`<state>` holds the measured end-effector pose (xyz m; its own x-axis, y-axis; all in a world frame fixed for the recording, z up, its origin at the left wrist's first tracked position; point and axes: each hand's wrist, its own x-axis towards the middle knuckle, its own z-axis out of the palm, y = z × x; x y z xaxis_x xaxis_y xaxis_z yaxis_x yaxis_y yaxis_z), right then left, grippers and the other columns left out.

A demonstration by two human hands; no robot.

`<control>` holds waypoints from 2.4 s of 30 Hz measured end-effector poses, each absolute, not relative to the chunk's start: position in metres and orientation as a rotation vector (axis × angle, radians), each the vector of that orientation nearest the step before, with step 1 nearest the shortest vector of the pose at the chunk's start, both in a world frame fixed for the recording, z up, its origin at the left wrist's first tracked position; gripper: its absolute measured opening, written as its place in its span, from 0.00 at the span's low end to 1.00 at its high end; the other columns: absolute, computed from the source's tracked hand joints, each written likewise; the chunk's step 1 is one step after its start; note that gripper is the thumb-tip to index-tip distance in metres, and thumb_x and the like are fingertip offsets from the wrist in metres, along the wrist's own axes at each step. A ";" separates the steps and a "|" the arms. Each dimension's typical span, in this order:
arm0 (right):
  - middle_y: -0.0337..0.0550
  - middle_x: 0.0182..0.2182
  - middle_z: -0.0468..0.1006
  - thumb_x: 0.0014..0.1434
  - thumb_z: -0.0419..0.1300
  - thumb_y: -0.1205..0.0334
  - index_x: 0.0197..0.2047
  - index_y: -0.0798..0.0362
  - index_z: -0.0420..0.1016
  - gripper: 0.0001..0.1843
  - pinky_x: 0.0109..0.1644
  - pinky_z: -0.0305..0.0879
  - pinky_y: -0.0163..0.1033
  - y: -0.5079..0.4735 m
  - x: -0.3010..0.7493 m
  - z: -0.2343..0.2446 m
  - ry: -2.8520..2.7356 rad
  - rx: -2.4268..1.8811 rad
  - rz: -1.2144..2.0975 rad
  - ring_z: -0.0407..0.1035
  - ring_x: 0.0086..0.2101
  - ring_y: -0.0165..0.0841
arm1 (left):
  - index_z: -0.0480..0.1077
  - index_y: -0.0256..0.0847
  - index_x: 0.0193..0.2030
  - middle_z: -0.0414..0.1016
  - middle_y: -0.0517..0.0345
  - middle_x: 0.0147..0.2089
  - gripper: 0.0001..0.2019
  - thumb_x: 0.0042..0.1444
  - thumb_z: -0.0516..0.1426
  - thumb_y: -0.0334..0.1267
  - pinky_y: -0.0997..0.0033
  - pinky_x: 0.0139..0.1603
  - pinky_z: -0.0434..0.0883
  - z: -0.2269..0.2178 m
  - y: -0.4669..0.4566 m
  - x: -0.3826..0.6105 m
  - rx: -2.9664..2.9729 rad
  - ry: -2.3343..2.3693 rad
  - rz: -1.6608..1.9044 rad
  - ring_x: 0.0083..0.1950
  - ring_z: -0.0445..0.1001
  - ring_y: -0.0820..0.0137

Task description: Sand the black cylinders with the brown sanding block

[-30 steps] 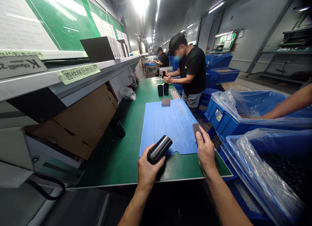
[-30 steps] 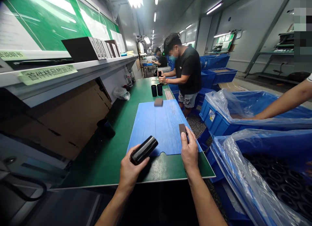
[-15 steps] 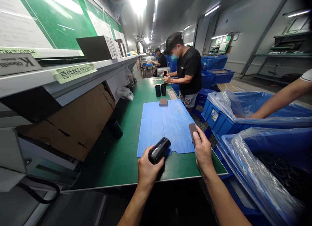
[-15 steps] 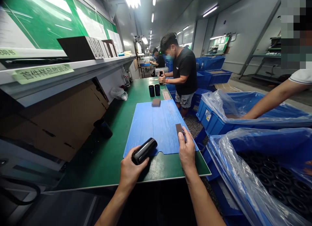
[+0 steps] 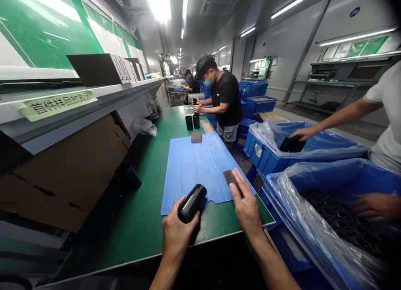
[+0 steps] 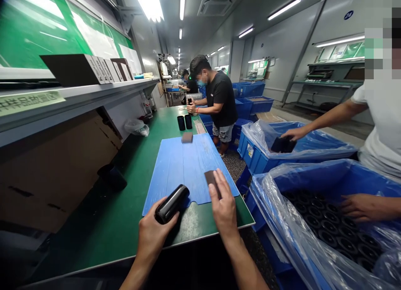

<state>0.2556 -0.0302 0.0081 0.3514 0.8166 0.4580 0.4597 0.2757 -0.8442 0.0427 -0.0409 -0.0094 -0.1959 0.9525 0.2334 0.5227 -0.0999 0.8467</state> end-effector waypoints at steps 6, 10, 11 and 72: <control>0.41 0.70 0.58 0.69 0.53 0.61 0.74 0.41 0.51 0.32 0.66 0.58 0.58 -0.074 0.195 0.029 -2.029 -1.203 0.172 0.51 0.70 0.45 | 0.76 0.40 0.54 0.83 0.48 0.50 0.21 0.53 0.63 0.42 0.60 0.52 0.78 -0.012 -0.042 0.041 1.532 1.572 1.309 0.48 0.82 0.56; 0.43 0.68 0.62 0.70 0.51 0.62 0.72 0.42 0.56 0.29 0.62 0.61 0.56 -0.062 0.189 0.031 -2.141 -1.233 0.132 0.54 0.68 0.44 | 0.76 0.41 0.54 0.83 0.48 0.50 0.21 0.52 0.64 0.41 0.59 0.54 0.78 -0.011 -0.044 0.041 1.522 1.526 1.343 0.49 0.82 0.55; 0.43 0.68 0.63 0.70 0.50 0.63 0.71 0.42 0.58 0.28 0.61 0.62 0.55 -0.058 0.192 0.032 -2.105 -1.291 0.134 0.56 0.68 0.44 | 0.76 0.41 0.54 0.83 0.49 0.49 0.24 0.49 0.66 0.41 0.57 0.55 0.77 -0.010 -0.044 0.041 1.537 1.550 1.349 0.48 0.82 0.54; 0.46 0.50 0.82 0.55 0.67 0.44 0.57 0.51 0.77 0.30 0.53 0.78 0.51 -0.021 0.268 -0.012 -0.447 -1.015 1.091 0.75 0.52 0.50 | 0.72 0.43 0.59 0.79 0.51 0.56 0.34 0.44 0.71 0.48 0.60 0.60 0.73 0.003 -0.054 0.034 1.265 1.497 1.530 0.57 0.77 0.55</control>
